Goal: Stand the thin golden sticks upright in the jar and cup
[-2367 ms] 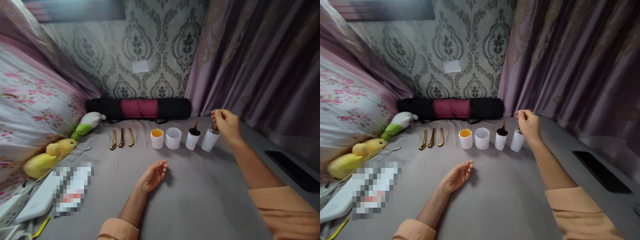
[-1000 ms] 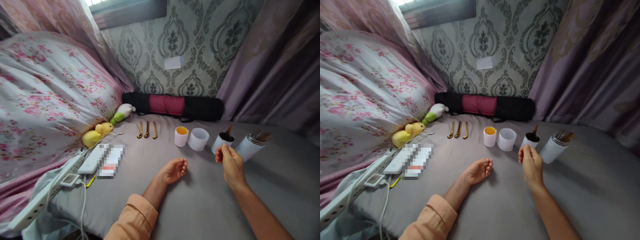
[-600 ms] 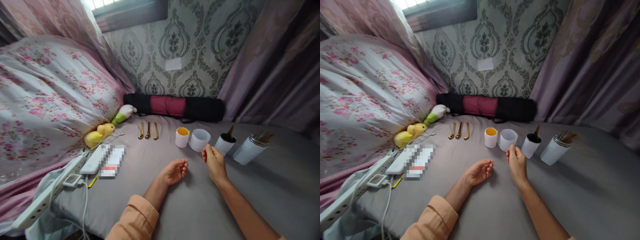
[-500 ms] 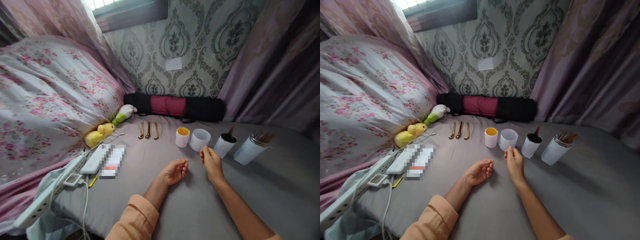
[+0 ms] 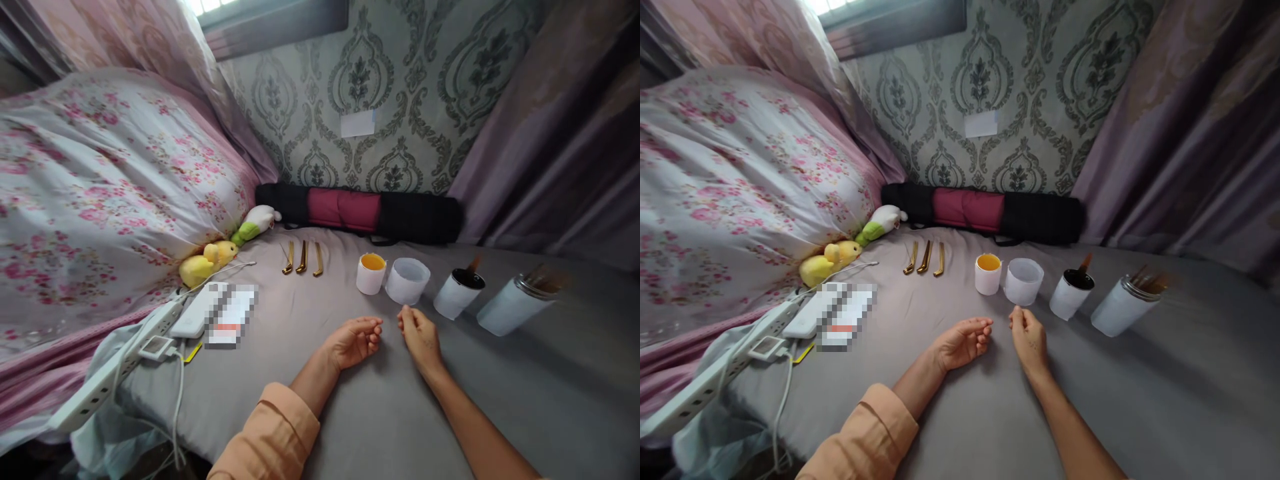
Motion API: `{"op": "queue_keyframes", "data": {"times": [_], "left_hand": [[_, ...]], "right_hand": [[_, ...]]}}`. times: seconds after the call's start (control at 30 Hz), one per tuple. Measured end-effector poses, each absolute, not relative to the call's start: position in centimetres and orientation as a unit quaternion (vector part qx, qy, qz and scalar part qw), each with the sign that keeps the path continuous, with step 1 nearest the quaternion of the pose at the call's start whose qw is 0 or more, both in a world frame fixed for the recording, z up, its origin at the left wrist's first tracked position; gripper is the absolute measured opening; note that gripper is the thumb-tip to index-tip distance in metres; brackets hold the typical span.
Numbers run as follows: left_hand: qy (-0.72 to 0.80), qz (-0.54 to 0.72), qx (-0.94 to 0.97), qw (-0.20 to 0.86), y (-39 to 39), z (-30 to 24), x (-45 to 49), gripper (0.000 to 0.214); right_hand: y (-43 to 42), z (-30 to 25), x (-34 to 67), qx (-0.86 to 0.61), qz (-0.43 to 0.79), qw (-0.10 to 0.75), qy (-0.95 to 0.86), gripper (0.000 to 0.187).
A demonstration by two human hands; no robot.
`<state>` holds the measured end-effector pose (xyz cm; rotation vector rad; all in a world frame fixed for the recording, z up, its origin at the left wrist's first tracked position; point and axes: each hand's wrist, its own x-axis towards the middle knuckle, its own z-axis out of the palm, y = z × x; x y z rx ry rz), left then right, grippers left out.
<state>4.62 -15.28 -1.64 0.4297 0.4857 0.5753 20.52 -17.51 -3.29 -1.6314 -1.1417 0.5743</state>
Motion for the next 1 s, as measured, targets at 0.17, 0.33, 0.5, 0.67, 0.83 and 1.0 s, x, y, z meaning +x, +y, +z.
{"op": "queue_keyframes", "data": {"times": [0.17,0.33,0.5,0.67,0.83,1.0], "left_hand": [[0.234,0.277,0.209,0.908,-15.2,-1.6,4.6,0.014],[0.231,0.284,0.212,0.906,-15.2,-1.8,4.6,0.015],[0.224,0.283,0.217,0.907,-15.2,-2.0,4.6,0.015],[0.224,0.283,0.218,0.907,-15.1,-2.0,4.7,0.016],[0.248,0.286,0.217,0.9,-14.6,-2.0,4.7,0.015],[0.329,0.301,0.224,0.866,-13.4,-1.5,4.4,0.009]], "right_hand": [[-17.7,-3.3,20.5,-0.68,0.225,0.489,-0.498,0.044],[-17.7,-3.1,20.4,-0.684,0.217,0.477,-0.508,0.042],[-17.7,-2.8,20.2,-0.682,0.214,0.48,-0.509,0.043],[-17.8,-2.8,20.2,-0.68,0.21,0.48,-0.512,0.043],[-17.8,-3.0,20.3,-0.684,0.211,0.474,-0.513,0.042],[-17.8,-3.0,20.2,-0.682,0.203,0.474,-0.519,0.04]]}}
